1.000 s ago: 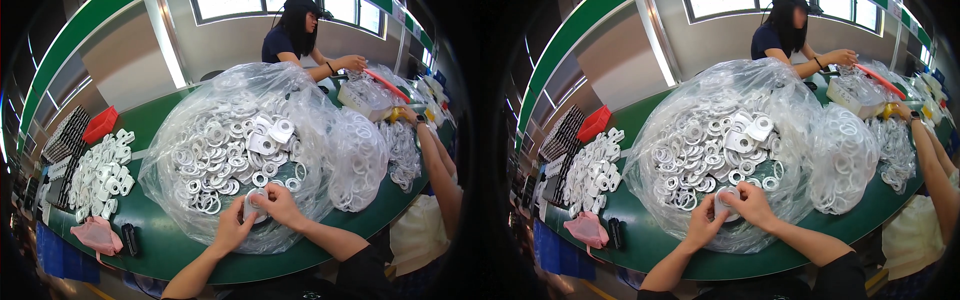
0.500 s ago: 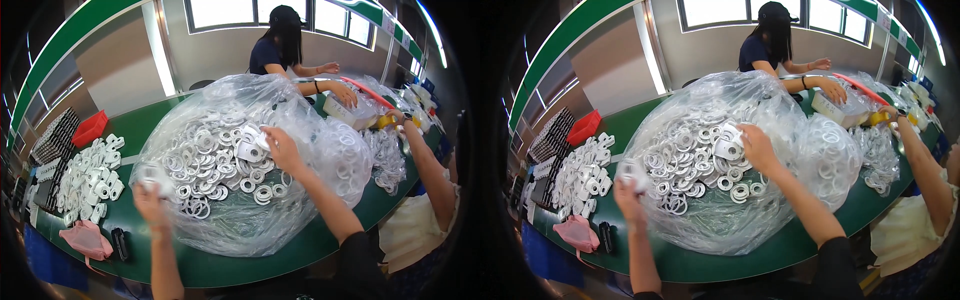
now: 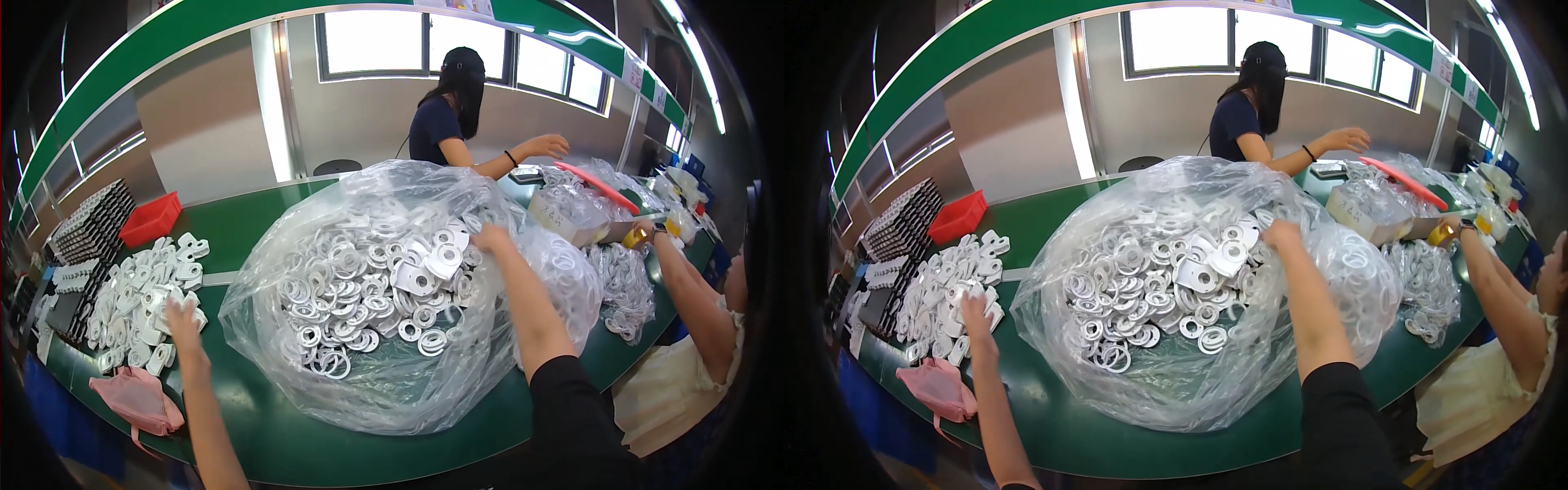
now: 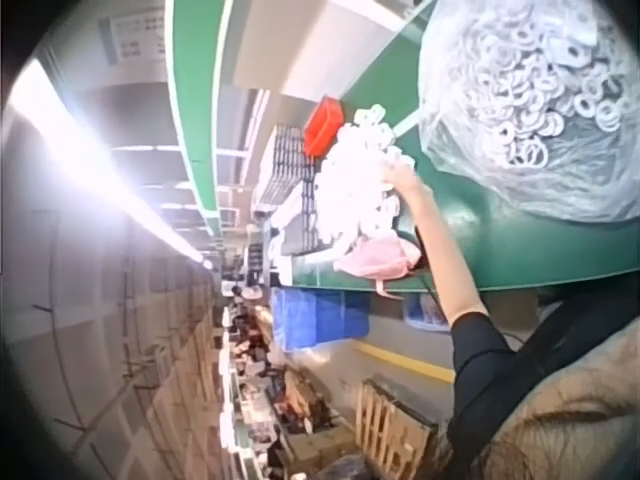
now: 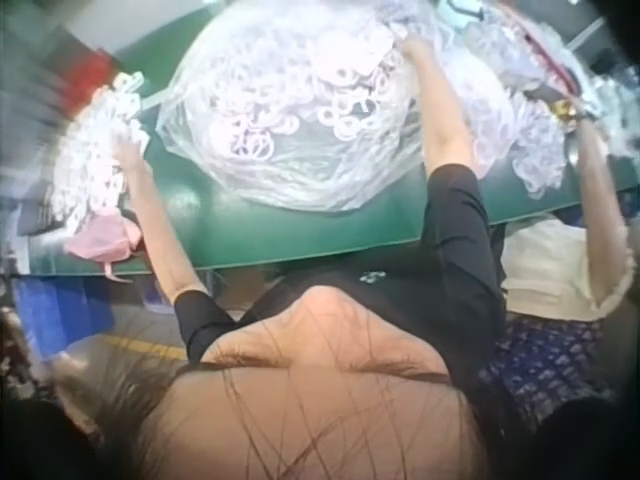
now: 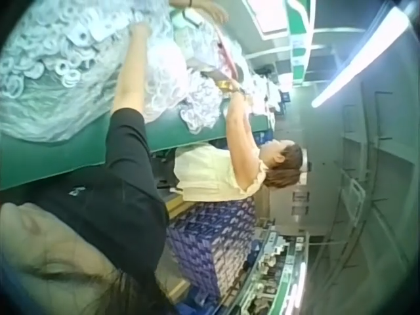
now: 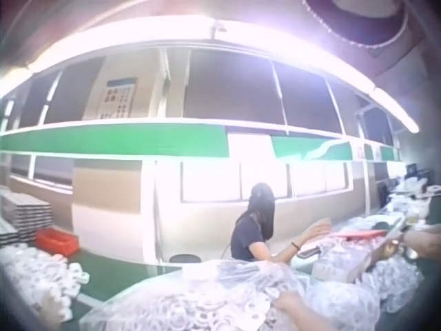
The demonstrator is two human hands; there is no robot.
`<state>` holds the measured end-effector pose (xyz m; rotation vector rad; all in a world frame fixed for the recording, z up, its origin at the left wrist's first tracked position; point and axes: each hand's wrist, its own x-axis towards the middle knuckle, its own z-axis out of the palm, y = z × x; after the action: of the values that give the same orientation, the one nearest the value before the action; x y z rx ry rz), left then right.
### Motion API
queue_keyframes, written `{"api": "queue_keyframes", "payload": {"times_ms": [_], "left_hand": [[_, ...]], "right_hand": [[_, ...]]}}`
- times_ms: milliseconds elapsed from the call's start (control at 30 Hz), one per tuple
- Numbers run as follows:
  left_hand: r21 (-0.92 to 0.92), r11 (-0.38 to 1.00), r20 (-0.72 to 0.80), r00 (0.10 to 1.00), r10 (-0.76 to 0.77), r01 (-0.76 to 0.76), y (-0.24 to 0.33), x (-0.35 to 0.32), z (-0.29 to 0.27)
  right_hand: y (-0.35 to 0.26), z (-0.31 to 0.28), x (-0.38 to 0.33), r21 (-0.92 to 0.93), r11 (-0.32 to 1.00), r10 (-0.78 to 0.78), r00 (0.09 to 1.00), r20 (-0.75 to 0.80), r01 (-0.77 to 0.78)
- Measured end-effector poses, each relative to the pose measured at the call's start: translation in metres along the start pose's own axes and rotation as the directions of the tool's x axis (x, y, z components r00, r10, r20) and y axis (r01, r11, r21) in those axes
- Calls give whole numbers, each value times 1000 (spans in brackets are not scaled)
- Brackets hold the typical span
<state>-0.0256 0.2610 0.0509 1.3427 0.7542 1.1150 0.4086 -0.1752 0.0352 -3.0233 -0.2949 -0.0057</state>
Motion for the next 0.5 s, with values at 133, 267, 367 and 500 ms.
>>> {"api": "queue_keyframes", "payload": {"times_ms": [133,267,367,500], "left_hand": [[483,719,390,858,334,-499,-2,-93,34],[586,579,489,817,305,-567,-21,-147,74],[591,636,471,852,228,-497,-25,-152,83],[514,674,469,832,297,-531,-35,-142,84]], "right_hand": [[-26,2,4,85,996,42,999,-1,-41],[-16,-16,11,180,977,-160,953,259,115],[-34,-45,-29,604,796,-278,908,315,35],[-52,-52,-71,666,710,-514,815,267,229]]}}
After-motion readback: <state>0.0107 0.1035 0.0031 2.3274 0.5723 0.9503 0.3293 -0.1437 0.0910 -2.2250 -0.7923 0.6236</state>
